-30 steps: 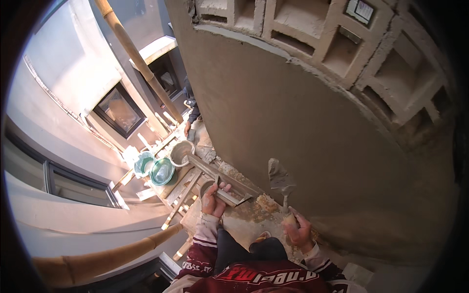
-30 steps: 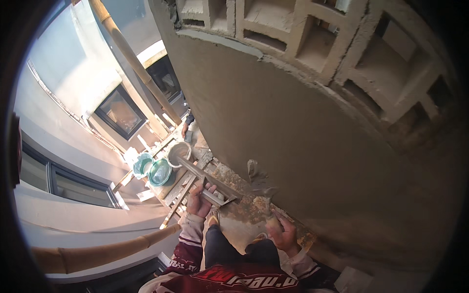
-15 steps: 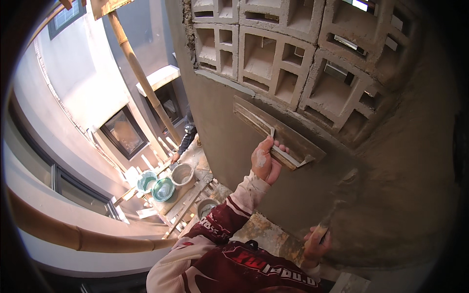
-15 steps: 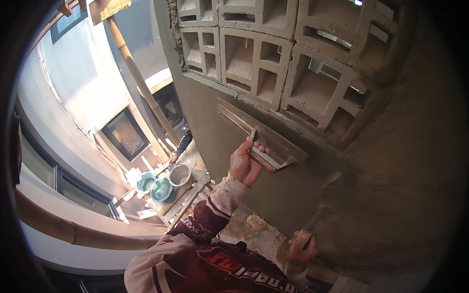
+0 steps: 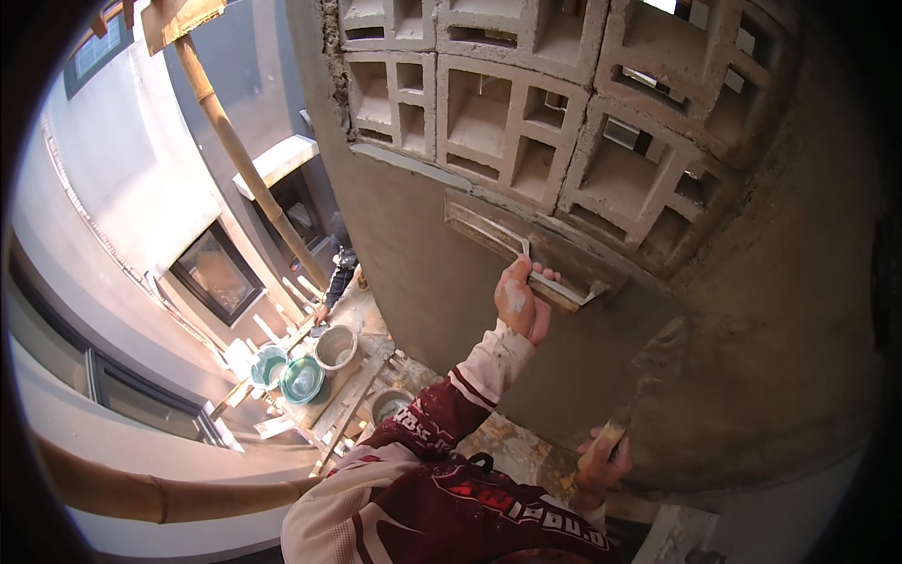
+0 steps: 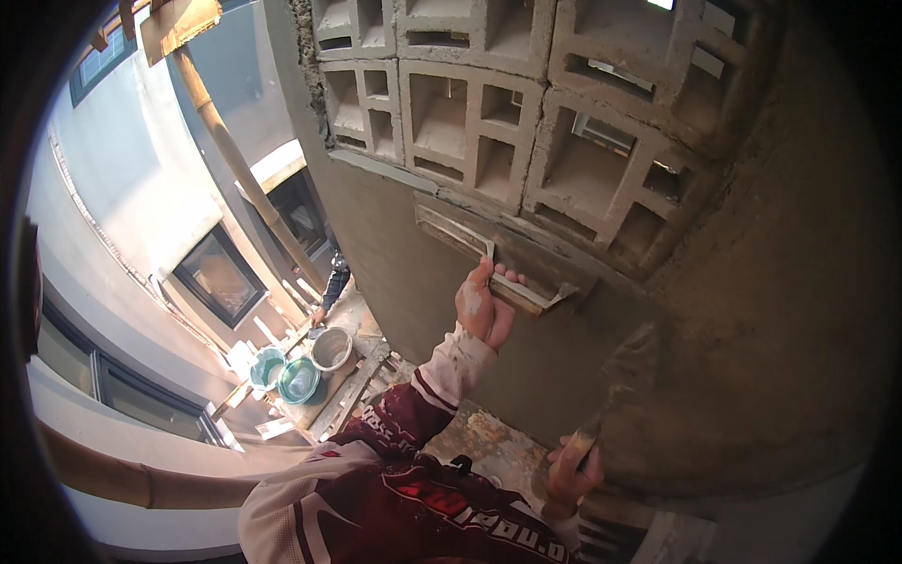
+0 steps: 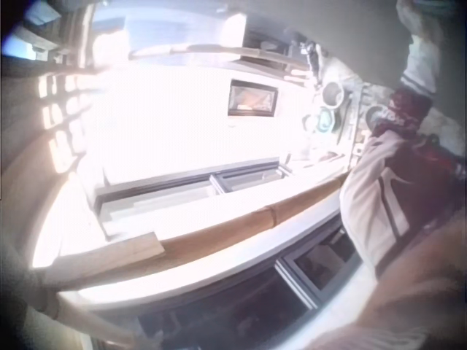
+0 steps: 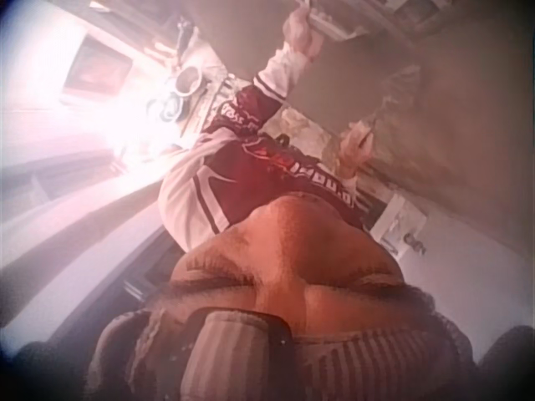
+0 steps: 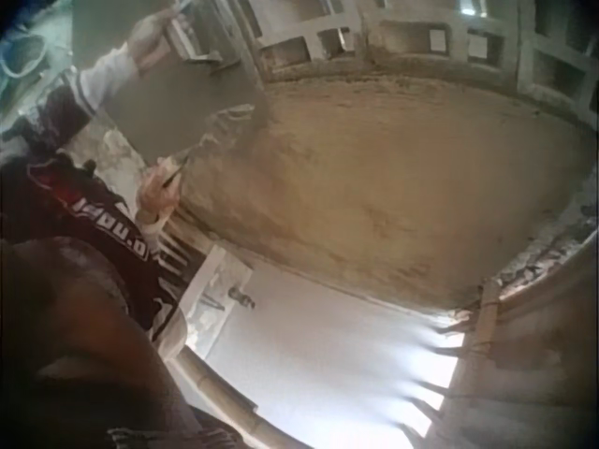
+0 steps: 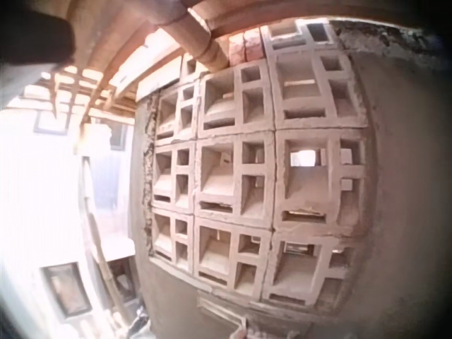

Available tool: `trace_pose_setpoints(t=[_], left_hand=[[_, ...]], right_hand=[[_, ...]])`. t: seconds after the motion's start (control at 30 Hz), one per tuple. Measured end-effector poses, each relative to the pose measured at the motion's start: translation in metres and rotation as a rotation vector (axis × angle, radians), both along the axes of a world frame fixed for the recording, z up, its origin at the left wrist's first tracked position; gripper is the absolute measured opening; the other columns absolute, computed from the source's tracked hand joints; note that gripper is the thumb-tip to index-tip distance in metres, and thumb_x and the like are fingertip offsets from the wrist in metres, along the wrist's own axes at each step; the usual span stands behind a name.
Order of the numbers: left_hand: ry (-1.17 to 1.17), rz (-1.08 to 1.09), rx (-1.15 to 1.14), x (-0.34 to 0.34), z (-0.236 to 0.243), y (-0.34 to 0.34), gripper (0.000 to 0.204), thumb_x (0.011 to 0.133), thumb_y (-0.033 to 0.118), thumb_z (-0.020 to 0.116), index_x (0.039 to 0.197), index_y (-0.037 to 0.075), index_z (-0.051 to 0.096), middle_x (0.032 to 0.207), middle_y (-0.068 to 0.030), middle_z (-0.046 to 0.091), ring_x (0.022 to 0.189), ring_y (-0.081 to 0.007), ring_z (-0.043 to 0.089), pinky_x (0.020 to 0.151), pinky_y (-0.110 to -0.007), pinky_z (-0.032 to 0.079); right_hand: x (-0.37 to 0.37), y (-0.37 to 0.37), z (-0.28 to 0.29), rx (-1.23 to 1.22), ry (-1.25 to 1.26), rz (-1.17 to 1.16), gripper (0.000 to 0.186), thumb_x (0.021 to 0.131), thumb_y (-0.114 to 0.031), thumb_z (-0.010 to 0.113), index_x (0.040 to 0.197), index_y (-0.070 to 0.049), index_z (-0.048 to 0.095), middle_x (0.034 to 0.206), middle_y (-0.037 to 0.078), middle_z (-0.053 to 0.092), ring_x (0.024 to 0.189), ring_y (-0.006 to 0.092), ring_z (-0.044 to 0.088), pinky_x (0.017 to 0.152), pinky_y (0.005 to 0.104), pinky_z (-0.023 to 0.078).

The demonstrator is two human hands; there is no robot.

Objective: The person scoops plaster from a bucket using a trowel and applies it to a hollow block wall. They use a hawk to hold the plaster and a trowel to spread and smooth the surface, working on the upper section of the wall.

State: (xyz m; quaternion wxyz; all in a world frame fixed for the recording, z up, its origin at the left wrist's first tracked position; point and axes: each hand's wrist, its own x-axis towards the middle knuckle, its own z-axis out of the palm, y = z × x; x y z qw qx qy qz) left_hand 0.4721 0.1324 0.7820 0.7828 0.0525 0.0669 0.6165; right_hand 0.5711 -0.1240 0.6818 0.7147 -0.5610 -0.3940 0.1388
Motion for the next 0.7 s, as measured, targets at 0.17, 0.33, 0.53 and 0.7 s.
trace_pose_setpoints(t=[0.17, 0.33, 0.53, 0.7], left_hand=[[-0.003, -0.007, 0.001, 0.003, -0.001, 0.004, 0.008, 0.098, 0.015, 0.056, 0.096, 0.009, 0.05, 0.085, -0.0039, 0.052, 0.075, -0.0196, 0.055, 0.082, -0.042, 0.05], [0.028, 0.023, 0.014, 0.0, 0.001, 0.006, 0.009, 0.098, 0.014, 0.056, 0.094, 0.009, 0.05, 0.084, -0.0037, 0.052, 0.074, -0.0195, 0.054, 0.081, -0.042, 0.05], [0.047, 0.012, -0.019, 0.003, 0.005, 0.005, 0.013, 0.097, 0.016, 0.059, 0.09, 0.009, 0.051, 0.083, -0.0031, 0.051, 0.075, -0.0196, 0.053, 0.081, -0.041, 0.049], [-0.004, -0.023, 0.016, -0.002, -0.005, 0.012, 0.013, 0.099, 0.018, 0.059, 0.093, 0.008, 0.054, 0.082, -0.0036, 0.054, 0.077, -0.0204, 0.054, 0.086, -0.042, 0.048]], right_hand=[[-0.003, -0.002, 0.004, -0.019, -0.006, -0.007, 0.03, 0.098, -0.024, 0.053, 0.105, 0.004, 0.06, 0.086, 0.006, 0.063, 0.057, 0.0098, 0.055, 0.052, 0.025, 0.045], [0.0, -0.005, 0.001, -0.051, -0.057, 0.018, 0.029, 0.098, -0.022, 0.053, 0.105, 0.004, 0.06, 0.085, 0.006, 0.063, 0.057, 0.01, 0.054, 0.053, 0.0256, 0.044], [-0.004, -0.002, 0.002, -0.056, -0.051, -0.03, 0.028, 0.098, -0.022, 0.053, 0.104, 0.004, 0.06, 0.084, 0.006, 0.063, 0.057, 0.0099, 0.054, 0.054, 0.0254, 0.044], [-0.006, -0.002, 0.001, -0.038, 0.047, 0.0, 0.023, 0.097, -0.018, 0.053, 0.103, 0.004, 0.06, 0.085, 0.006, 0.063, 0.058, 0.0088, 0.054, 0.054, 0.0245, 0.043]])
